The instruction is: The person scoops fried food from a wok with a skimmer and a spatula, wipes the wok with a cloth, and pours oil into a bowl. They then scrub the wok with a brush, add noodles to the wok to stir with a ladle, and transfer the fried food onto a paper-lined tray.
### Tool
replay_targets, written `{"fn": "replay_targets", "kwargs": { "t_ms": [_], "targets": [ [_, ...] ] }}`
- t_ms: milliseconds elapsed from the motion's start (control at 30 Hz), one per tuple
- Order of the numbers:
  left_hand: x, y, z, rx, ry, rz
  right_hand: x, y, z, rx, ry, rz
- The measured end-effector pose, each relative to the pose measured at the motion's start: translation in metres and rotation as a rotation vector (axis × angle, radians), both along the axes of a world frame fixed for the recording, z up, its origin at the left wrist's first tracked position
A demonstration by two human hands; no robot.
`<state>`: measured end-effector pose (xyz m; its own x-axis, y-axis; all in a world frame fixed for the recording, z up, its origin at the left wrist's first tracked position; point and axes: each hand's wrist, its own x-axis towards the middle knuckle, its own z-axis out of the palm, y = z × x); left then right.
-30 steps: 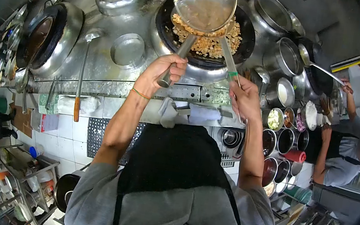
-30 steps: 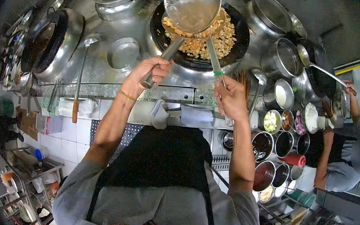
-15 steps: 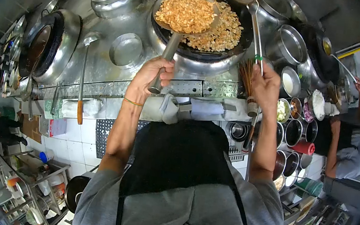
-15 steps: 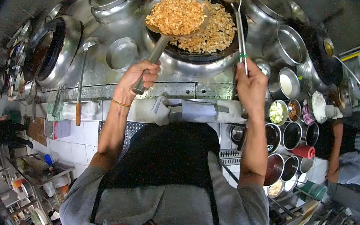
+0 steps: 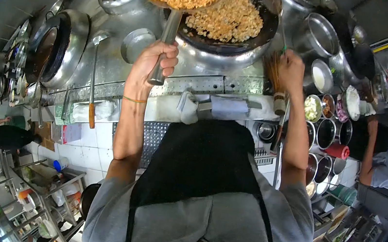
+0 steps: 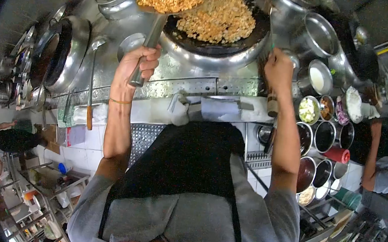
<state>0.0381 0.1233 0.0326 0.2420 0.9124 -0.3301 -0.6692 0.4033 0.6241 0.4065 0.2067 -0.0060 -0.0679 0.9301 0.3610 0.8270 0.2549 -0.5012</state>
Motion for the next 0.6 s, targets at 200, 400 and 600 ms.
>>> {"fn": "replay_targets", "kwargs": {
  "t_ms": [200, 400, 600],
  "targets": [
    [-0.008, 0.008, 0.0, 0.018, -0.057, -0.032, -0.019, 0.038, -0.014, 0.039, 0.022, 0.113],
    [-0.005, 0.008, -0.005, -0.002, -0.031, 0.007, 0.003, 0.001, 0.028, -0.158, 0.123, 0.023],
    [-0.009, 0.009, 0.001, 0.003, -0.002, 0.004, 0.012, -0.036, 0.071, -0.437, 0.246, 0.023]
  ]
}}
